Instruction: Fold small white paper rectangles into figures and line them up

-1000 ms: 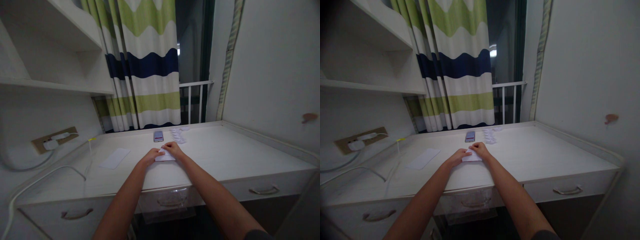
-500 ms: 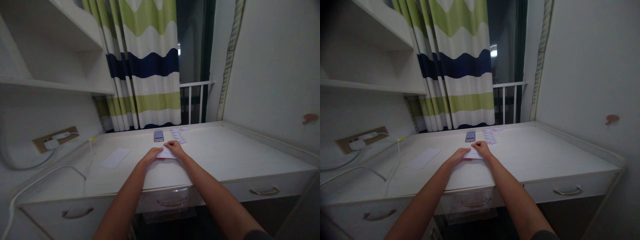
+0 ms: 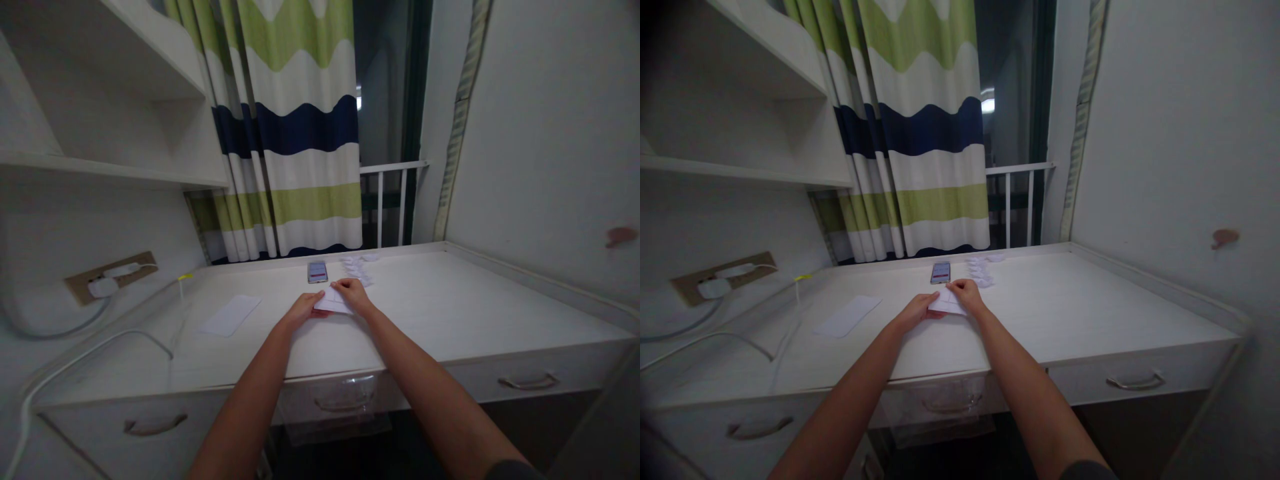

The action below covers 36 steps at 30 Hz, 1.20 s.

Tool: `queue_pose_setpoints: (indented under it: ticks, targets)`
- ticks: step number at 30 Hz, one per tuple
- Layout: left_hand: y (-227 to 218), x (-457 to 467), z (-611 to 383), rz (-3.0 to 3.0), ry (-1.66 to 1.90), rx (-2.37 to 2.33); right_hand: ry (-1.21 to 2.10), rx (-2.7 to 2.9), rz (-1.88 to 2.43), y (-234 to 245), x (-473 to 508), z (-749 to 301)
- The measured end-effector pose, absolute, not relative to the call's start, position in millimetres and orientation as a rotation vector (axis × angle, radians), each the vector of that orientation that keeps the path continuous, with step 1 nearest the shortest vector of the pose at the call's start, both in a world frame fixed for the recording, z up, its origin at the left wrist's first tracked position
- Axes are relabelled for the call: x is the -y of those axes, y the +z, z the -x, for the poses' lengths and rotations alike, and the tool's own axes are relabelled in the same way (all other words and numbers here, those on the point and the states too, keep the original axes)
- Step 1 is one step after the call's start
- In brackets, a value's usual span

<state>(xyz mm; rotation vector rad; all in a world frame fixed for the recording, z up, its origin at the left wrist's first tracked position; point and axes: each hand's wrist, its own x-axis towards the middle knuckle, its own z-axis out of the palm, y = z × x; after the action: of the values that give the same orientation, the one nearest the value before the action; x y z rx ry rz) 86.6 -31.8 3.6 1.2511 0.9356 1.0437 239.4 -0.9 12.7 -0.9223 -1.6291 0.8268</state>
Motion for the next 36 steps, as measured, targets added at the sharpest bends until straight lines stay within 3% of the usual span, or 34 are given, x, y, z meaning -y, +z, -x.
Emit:
queue_pose_setpoints:
  ticks: [15,24,36]
  targets:
    - [4,31,-86,-1.65,1.027,-1.165,0.854,1.761,0.851,4,5,-228]
    - [10,29,-80,-1.208,1.333,-1.129,1.155,1.673,0.685,16,12,-238]
    - [14,37,-81,-1.174,1.338,-1.13,1.264,1.68,0.734,18,15,-242]
